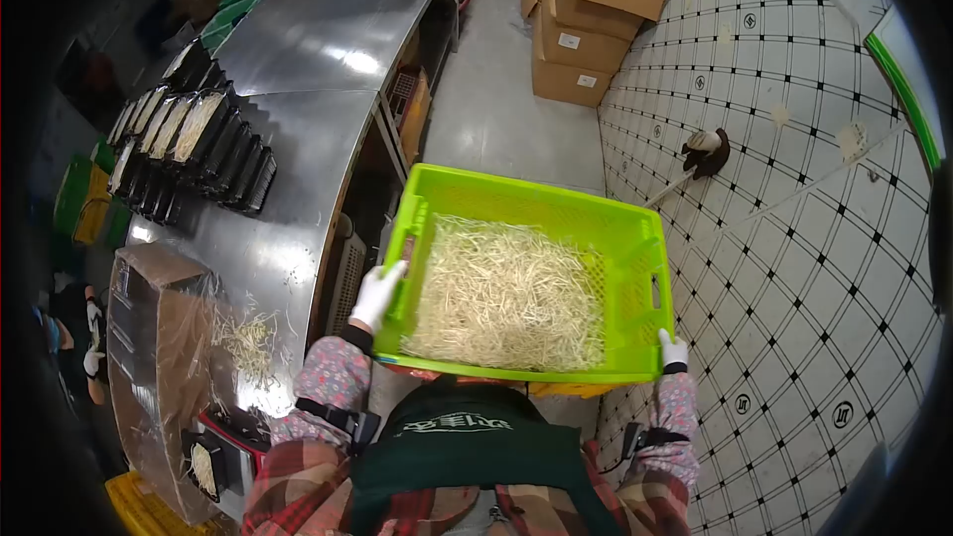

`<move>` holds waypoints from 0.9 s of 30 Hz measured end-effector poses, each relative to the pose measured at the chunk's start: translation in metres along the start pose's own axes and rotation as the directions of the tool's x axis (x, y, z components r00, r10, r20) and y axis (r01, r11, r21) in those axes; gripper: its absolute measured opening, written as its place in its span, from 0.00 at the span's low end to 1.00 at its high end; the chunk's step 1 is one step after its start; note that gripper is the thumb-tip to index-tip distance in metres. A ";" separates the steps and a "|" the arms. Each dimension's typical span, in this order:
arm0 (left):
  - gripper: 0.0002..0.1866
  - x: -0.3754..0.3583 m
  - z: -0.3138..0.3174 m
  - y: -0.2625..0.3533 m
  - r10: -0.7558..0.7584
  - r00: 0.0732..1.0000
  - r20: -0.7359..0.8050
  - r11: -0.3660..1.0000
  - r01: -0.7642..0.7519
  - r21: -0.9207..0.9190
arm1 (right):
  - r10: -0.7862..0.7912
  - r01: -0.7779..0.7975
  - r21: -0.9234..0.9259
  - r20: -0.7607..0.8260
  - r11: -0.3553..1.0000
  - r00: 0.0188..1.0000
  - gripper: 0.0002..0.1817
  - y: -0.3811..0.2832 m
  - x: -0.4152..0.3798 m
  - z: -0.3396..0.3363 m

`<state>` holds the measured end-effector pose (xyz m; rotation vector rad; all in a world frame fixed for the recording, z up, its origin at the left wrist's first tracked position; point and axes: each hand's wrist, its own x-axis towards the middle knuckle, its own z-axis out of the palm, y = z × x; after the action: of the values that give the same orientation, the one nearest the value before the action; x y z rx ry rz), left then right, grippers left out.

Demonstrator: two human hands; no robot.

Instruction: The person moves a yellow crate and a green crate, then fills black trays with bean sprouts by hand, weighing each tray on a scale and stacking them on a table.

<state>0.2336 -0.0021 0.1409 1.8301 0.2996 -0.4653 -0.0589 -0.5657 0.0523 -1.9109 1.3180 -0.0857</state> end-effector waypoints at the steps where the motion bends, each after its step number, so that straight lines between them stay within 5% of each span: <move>1: 0.27 -0.011 0.027 -0.002 0.061 0.993 0.103 0.992 -0.049 -0.117 | 0.087 -0.088 -0.015 -0.011 0.996 0.996 0.24 0.015 0.022 -0.024; 3: 0.28 -0.001 0.038 -0.018 0.246 0.963 0.109 0.967 -0.236 -0.096 | 0.140 -0.156 -0.137 -0.118 0.978 0.983 0.21 0.043 0.050 -0.049; 4: 0.28 0.003 0.021 -0.005 0.182 0.968 0.170 0.971 -0.150 -0.188 | 0.101 -0.108 -0.095 -0.074 0.990 0.992 0.23 0.011 0.018 -0.043; 5: 0.28 0.008 -0.009 0.012 0.117 0.961 0.251 0.965 -0.049 -0.259 | 0.064 -0.049 -0.241 0.056 0.969 0.996 0.29 -0.004 -0.001 -0.031; 6: 0.27 0.019 -0.042 0.015 0.038 0.940 0.338 0.949 0.071 -0.307 | -0.031 0.002 -0.398 -0.066 0.917 0.997 0.34 -0.010 -0.023 -0.001; 8: 0.27 0.029 -0.062 0.033 -0.021 0.904 0.427 0.929 0.175 -0.326 | -0.017 0.018 -0.369 0.005 0.929 1.000 0.35 -0.032 -0.054 0.030; 10: 0.26 0.013 -0.048 0.039 -0.049 0.978 0.203 0.997 0.060 -0.044 | 0.014 0.007 -0.250 0.085 0.968 0.996 0.31 -0.013 -0.039 0.034; 12: 0.33 -0.005 0.001 0.025 0.075 0.987 0.145 0.996 -0.080 0.032 | 0.053 -0.052 -0.015 0.131 0.999 0.990 0.25 0.038 0.021 -0.002; 15: 0.41 -0.022 0.036 -0.023 0.200 0.977 0.070 0.971 -0.207 0.118 | 0.037 -0.037 0.017 -0.054 0.999 0.998 0.21 0.047 0.035 -0.042; 18: 0.40 0.012 -0.015 -0.032 0.037 0.999 -0.033 0.991 -0.041 -0.130 | -0.149 0.115 -0.244 -0.127 0.963 0.981 0.26 -0.020 -0.040 0.005; 20: 0.28 0.043 -0.057 -0.061 0.029 0.976 -0.214 1.000 -0.030 -0.001 | -0.263 0.237 -0.165 -0.158 0.957 0.952 0.26 -0.069 -0.100 0.040; 21: 0.24 0.037 -0.069 -0.059 -0.077 0.980 -0.185 0.994 0.061 -0.091 | -0.270 0.242 -0.165 -0.171 0.956 0.948 0.24 -0.089 -0.121 0.043; 25: 0.20 0.011 -0.015 -0.111 -0.092 0.963 -0.255 0.972 0.032 -0.232 | -0.340 0.362 0.006 -0.326 0.932 0.882 0.16 -0.086 -0.108 -0.005; 27: 0.16 -0.014 0.030 -0.104 0.040 0.959 -0.281 0.960 -0.116 -0.256 | -0.184 0.220 0.064 -0.356 0.973 0.916 0.16 -0.064 -0.074 -0.029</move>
<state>0.1711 0.0016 0.0510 1.6284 0.4546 -0.1053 -0.0575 -0.5130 0.1391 -1.9989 1.3047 -0.6119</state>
